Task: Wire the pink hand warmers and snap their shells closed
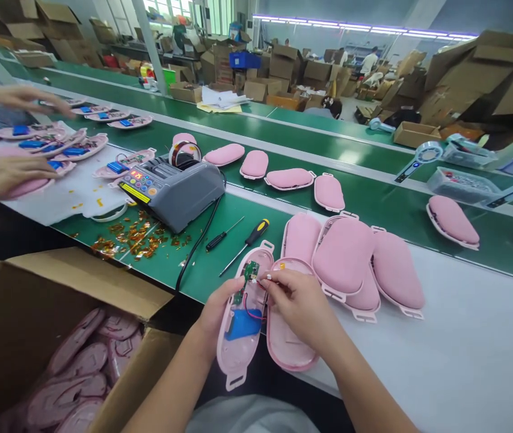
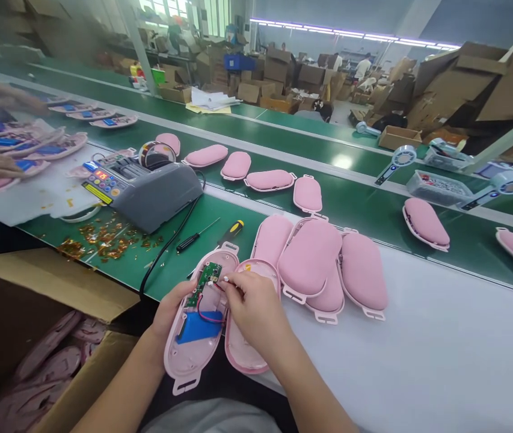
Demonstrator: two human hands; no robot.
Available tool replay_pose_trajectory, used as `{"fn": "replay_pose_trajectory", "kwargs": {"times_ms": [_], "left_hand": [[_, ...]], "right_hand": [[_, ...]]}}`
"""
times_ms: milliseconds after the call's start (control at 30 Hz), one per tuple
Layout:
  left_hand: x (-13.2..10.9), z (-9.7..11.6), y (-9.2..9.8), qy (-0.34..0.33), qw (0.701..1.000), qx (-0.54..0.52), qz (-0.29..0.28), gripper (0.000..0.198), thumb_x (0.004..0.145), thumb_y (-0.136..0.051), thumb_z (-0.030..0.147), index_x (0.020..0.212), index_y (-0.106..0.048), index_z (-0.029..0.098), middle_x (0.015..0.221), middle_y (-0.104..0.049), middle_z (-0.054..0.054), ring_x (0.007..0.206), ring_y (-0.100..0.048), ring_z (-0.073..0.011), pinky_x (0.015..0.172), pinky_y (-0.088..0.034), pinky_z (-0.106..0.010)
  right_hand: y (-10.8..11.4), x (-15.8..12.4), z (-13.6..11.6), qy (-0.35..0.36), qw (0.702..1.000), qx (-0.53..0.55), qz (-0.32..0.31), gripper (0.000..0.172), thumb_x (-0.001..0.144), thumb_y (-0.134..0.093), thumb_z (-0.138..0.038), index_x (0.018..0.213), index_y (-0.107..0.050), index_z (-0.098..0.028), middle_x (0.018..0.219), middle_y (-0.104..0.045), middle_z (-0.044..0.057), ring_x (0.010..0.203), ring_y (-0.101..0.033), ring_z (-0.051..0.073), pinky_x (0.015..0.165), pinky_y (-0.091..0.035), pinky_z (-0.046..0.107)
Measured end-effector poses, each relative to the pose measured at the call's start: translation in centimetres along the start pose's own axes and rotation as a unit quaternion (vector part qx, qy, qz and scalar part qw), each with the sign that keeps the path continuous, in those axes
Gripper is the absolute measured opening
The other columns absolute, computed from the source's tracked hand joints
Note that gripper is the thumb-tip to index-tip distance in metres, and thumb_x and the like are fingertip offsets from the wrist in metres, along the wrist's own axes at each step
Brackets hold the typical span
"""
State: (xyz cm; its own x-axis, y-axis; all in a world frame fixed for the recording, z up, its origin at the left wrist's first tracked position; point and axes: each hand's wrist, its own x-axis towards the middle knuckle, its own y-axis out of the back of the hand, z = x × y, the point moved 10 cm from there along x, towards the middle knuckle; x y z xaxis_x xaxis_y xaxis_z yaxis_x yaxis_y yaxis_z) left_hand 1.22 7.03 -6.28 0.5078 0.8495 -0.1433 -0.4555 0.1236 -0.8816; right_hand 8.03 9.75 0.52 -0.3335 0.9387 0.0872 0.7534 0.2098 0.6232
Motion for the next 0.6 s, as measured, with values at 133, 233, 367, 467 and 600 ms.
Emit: {"fn": "replay_pose_trajectory", "kwargs": {"times_ms": [133, 233, 367, 467, 600], "left_hand": [[0.0, 0.0, -0.5, 0.002, 1.000, 0.005, -0.006, 0.036, 0.080, -0.059, 0.033, 0.104, -0.069, 0.008, 0.093, -0.074, -0.013, 0.103, -0.065, -0.0311, 0.096, -0.045, -0.041], [0.1, 0.0, -0.5, 0.002, 1.000, -0.006, 0.002, 0.032, 0.078, -0.061, 0.031, 0.099, -0.071, 0.009, 0.090, -0.075, -0.011, 0.100, -0.066, -0.0306, 0.096, -0.045, -0.042], [-0.1, -0.2, 0.7, 0.011, 0.999, -0.008, 0.049, 0.034, 0.075, -0.064, 0.031, 0.101, -0.070, 0.010, 0.088, -0.075, -0.011, 0.094, -0.068, -0.0289, 0.091, -0.048, -0.040], [-0.3, -0.5, 1.7, 0.021, 0.997, 0.000, 0.073, 0.037, 0.075, -0.062, 0.032, 0.104, -0.068, 0.008, 0.083, -0.075, -0.011, 0.081, -0.070, -0.0260, 0.079, -0.052, -0.035], [-0.4, -0.6, 1.4, 0.019, 0.998, -0.009, 0.064, 0.041, 0.074, -0.064, 0.032, 0.107, -0.066, 0.008, 0.082, -0.075, -0.010, 0.071, -0.069, -0.0219, 0.066, -0.051, -0.029]], "right_hand": [[0.0, -0.3, 1.8, -0.071, 0.992, 0.103, 0.004, 0.020, 0.089, -0.047, -0.024, 0.105, -0.060, -0.023, 0.065, -0.066, -0.002, 0.062, -0.062, 0.016, 0.061, -0.046, 0.028], [0.1, -0.8, 3.5, -0.151, 0.963, 0.223, 0.018, 0.021, 0.085, -0.054, -0.036, 0.101, -0.058, -0.022, 0.070, -0.066, -0.001, 0.058, -0.061, 0.014, 0.052, -0.046, 0.024], [2.0, -1.9, 4.8, -0.192, 0.955, 0.214, 0.074, 0.027, 0.077, -0.064, -0.043, 0.091, -0.068, -0.020, 0.069, -0.064, 0.000, 0.059, -0.057, 0.012, 0.051, -0.044, 0.022], [3.2, -2.6, 4.6, -0.166, 0.969, 0.168, 0.078, 0.025, 0.078, -0.064, -0.042, 0.090, -0.071, -0.022, 0.073, -0.065, 0.002, 0.064, -0.057, 0.013, 0.054, -0.044, 0.023], [2.4, -2.8, 2.0, -0.041, 0.995, 0.087, 0.010, 0.008, 0.078, -0.067, -0.030, 0.080, -0.071, -0.023, 0.084, -0.066, 0.002, 0.073, -0.058, 0.014, 0.061, -0.045, 0.025]]}}
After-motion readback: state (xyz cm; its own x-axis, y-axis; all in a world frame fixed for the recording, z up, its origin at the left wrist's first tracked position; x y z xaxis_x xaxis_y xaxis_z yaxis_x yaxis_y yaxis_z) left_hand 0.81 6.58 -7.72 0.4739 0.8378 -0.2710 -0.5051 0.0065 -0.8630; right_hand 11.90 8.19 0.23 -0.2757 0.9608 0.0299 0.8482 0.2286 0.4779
